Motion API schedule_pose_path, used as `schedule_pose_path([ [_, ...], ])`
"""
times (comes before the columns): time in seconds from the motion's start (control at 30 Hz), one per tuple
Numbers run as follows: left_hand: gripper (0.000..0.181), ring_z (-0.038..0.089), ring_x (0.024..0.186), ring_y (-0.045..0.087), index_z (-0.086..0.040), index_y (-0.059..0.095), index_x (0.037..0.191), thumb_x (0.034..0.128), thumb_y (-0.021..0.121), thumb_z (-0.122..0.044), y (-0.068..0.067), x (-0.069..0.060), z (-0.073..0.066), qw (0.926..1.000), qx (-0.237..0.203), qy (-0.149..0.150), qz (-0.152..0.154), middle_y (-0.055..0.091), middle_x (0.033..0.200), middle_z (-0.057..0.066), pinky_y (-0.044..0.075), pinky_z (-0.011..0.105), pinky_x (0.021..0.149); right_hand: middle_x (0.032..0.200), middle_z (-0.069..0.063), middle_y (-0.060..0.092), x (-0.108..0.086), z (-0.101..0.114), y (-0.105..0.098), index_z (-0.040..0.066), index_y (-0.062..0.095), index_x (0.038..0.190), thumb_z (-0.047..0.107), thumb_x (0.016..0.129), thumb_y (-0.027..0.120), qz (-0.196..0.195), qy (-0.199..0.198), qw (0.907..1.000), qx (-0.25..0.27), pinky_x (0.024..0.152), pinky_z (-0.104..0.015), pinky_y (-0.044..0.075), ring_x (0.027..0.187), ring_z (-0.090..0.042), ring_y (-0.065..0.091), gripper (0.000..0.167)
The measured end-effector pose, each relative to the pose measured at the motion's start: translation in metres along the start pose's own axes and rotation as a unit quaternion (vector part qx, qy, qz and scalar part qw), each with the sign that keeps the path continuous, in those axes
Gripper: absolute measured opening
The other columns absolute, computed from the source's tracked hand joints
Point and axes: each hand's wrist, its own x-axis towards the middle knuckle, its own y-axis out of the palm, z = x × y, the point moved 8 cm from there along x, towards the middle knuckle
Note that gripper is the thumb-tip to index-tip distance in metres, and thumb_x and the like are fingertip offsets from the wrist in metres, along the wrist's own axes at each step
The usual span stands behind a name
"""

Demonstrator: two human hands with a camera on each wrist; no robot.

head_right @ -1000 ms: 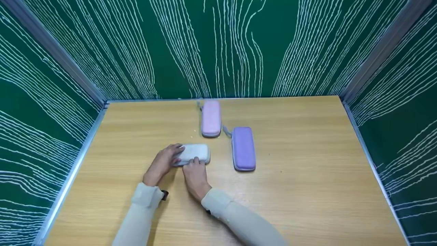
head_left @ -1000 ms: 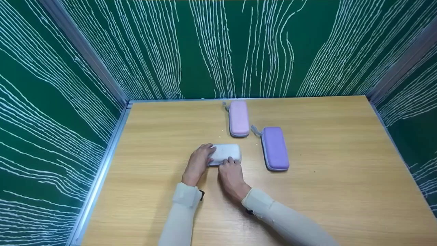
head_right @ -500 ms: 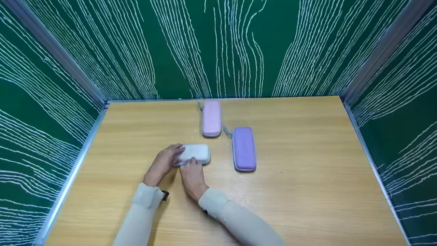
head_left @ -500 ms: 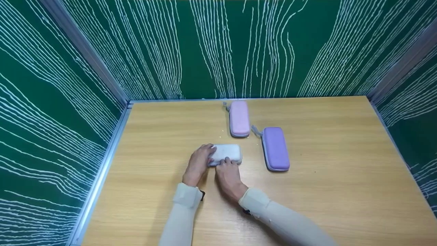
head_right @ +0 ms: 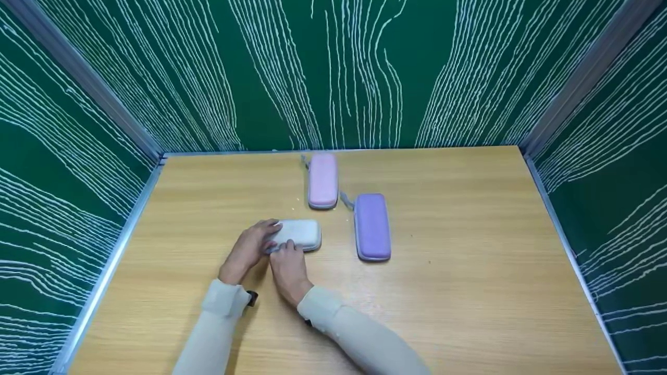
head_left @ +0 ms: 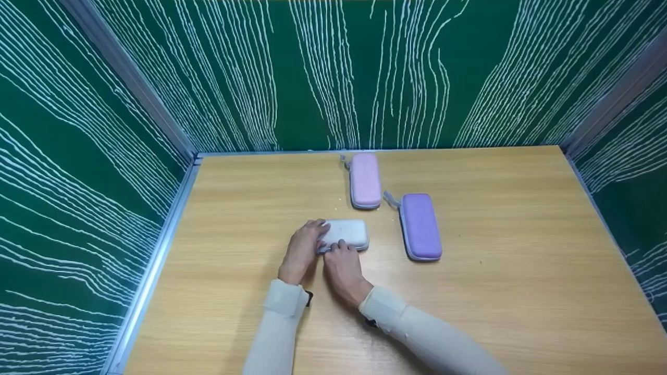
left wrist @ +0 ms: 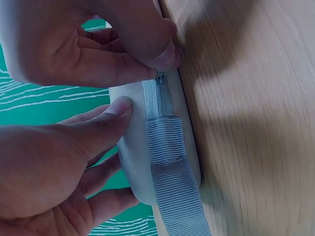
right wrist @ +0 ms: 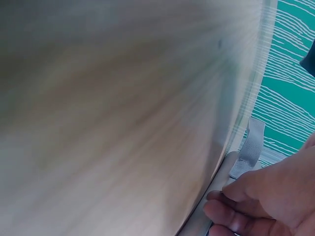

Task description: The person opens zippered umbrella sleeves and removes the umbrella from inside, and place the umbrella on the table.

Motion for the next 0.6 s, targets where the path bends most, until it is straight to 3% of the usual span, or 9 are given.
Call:
schedule_pose_path([
  [0.33,0.041,0.038,0.126,0.065,-0.001,0.074,0.130,0.0891,0.075,0.004,0.0004,-0.0001,0.0013,1.0000,0.005,-0.006,-0.001,0.070,0.135,0.019,0.053,0.047,0.107,0.079,-0.003,0.070,0.0011,0.0048,-0.0008,0.013,0.078,0.082,0.013,0.089,0.068,0.012,-0.006,0.9999,0.006,0.063,-0.030,0.052,0.079,-0.021,0.063,0.012],
  [0.6,0.041,0.036,0.127,0.065,-0.002,0.073,0.132,0.0916,0.072,0.005,0.0012,0.0022,0.0026,0.9996,0.004,-0.024,0.011,0.069,0.138,0.018,0.053,0.046,0.108,0.083,-0.004,0.072,0.0033,0.0075,0.0013,0.011,0.078,0.097,0.013,0.092,0.066,0.022,-0.009,0.9997,0.008,0.063,-0.029,0.053,0.080,-0.021,0.063,0.013],
])
